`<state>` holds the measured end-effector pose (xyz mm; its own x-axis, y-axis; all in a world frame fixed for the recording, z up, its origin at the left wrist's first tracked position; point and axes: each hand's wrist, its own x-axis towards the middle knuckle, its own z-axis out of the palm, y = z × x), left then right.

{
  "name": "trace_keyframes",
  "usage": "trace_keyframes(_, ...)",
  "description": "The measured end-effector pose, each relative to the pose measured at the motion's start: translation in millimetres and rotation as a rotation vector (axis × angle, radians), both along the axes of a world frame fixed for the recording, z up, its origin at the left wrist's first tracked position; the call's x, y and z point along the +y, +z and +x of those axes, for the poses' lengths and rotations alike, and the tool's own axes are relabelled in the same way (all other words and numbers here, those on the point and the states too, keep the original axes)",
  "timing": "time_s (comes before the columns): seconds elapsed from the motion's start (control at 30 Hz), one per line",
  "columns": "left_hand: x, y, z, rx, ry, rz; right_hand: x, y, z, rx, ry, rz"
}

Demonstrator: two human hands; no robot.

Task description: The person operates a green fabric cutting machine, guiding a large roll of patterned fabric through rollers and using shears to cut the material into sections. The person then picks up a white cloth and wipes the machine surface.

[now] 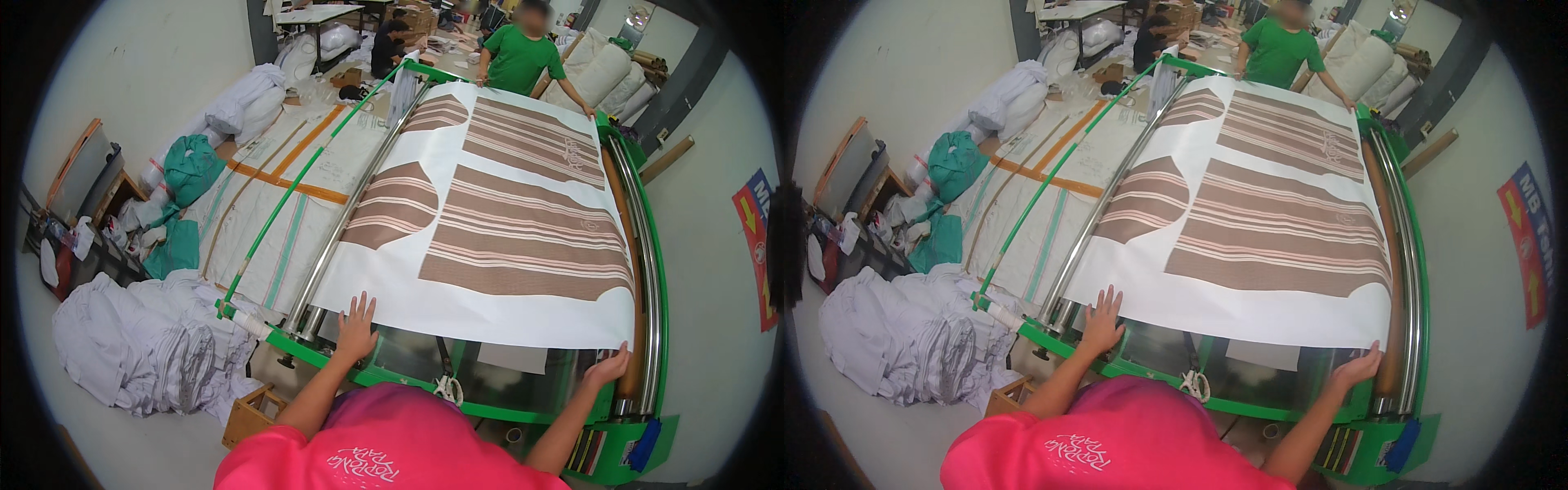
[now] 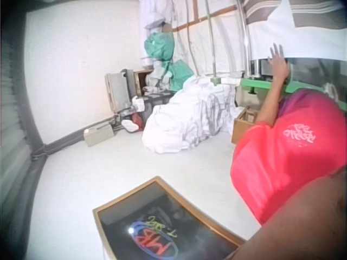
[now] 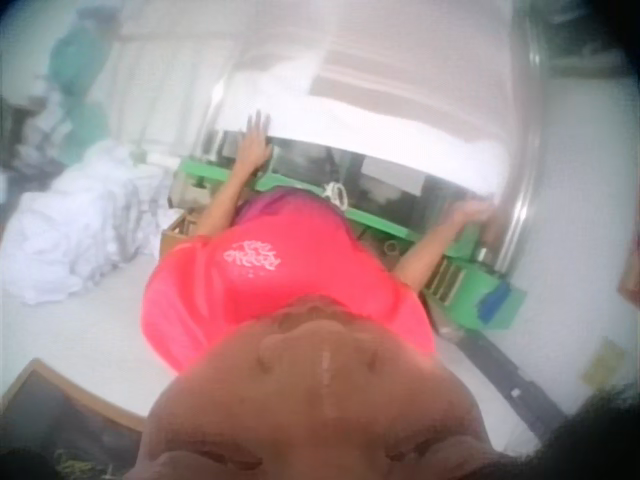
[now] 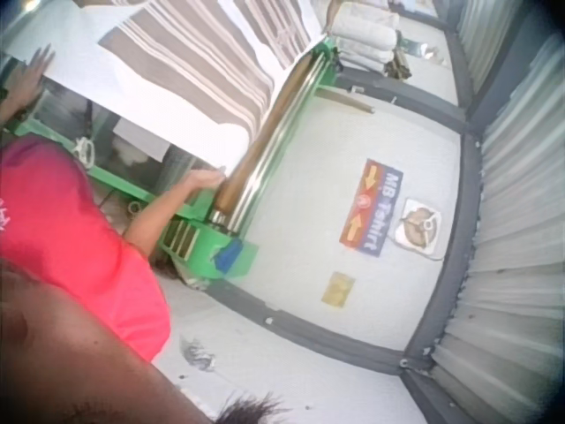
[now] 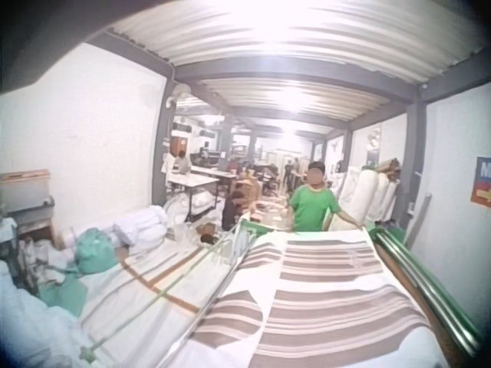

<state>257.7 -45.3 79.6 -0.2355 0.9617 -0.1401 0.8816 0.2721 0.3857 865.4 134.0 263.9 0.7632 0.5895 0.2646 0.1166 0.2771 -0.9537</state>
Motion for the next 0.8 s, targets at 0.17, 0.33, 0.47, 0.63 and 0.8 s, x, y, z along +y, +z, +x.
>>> trace_keyframes(0.17, 2.9, 2.0, 5.8, 0.042, -0.014, 0.016, 50.1, 53.8, 65.8, 0.014, -0.06, 0.04)
trace_keyframes(0.33, 12.4, -7.6, 20.1, 0.093, -0.101, 0.085, 76.8, 134.1, 131.2, -0.064, -0.1, 0.122)
trace_keyframes(0.47, 13.8, -10.7, 33.1, 0.088, -0.213, 0.127, 102.5, 205.2, 87.3, -0.139, -0.101, 0.209)
trace_keyframes(0.63, 26.5, -22.4, 66.8, -0.099, -0.387, 0.226, 123.0, 277.3, 13.8, -0.306, 0.012, 0.371)
trace_keyframes(0.8, 46.2, -4.0, 100.8, -0.29, -0.482, 0.241, 119.6, 304.7, -84.3, -0.487, 0.27, 0.497)
